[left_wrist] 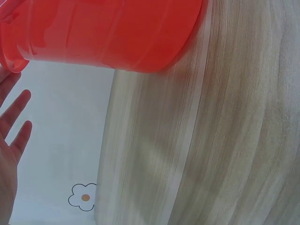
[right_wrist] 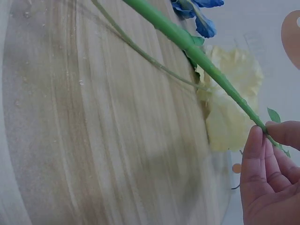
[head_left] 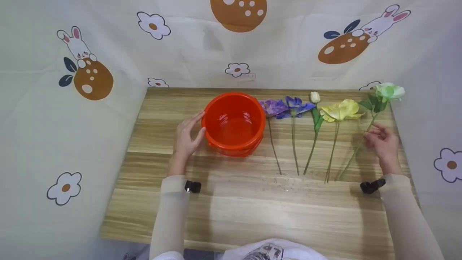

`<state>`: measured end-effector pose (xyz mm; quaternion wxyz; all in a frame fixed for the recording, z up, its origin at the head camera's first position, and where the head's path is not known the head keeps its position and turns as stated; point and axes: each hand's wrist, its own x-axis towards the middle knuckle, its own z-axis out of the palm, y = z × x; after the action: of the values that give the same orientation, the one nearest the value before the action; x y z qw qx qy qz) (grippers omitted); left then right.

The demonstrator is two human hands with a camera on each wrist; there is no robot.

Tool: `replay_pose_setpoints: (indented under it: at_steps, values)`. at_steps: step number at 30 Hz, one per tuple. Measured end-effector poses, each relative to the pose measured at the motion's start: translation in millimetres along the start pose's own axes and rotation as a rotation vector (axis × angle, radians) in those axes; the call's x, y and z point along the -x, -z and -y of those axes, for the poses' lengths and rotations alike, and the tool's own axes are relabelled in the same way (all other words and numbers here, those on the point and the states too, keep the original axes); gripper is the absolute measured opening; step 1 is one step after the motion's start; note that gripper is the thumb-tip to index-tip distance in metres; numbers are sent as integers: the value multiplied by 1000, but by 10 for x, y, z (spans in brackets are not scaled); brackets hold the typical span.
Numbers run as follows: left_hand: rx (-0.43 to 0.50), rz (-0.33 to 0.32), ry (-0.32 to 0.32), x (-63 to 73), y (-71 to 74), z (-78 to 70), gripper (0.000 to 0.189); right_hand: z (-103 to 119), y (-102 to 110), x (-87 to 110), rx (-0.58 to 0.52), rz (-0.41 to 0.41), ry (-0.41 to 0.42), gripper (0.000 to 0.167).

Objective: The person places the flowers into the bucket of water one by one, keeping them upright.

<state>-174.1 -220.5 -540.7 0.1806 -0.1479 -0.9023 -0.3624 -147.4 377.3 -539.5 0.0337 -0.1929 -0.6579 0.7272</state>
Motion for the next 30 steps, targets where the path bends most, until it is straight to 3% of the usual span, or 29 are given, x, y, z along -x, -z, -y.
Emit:
replay_pose_setpoints:
  at_steps: [30]
  values:
    - [15,-16,-15,11,-16,11,47,88,-181,84,-78,71,107,35]
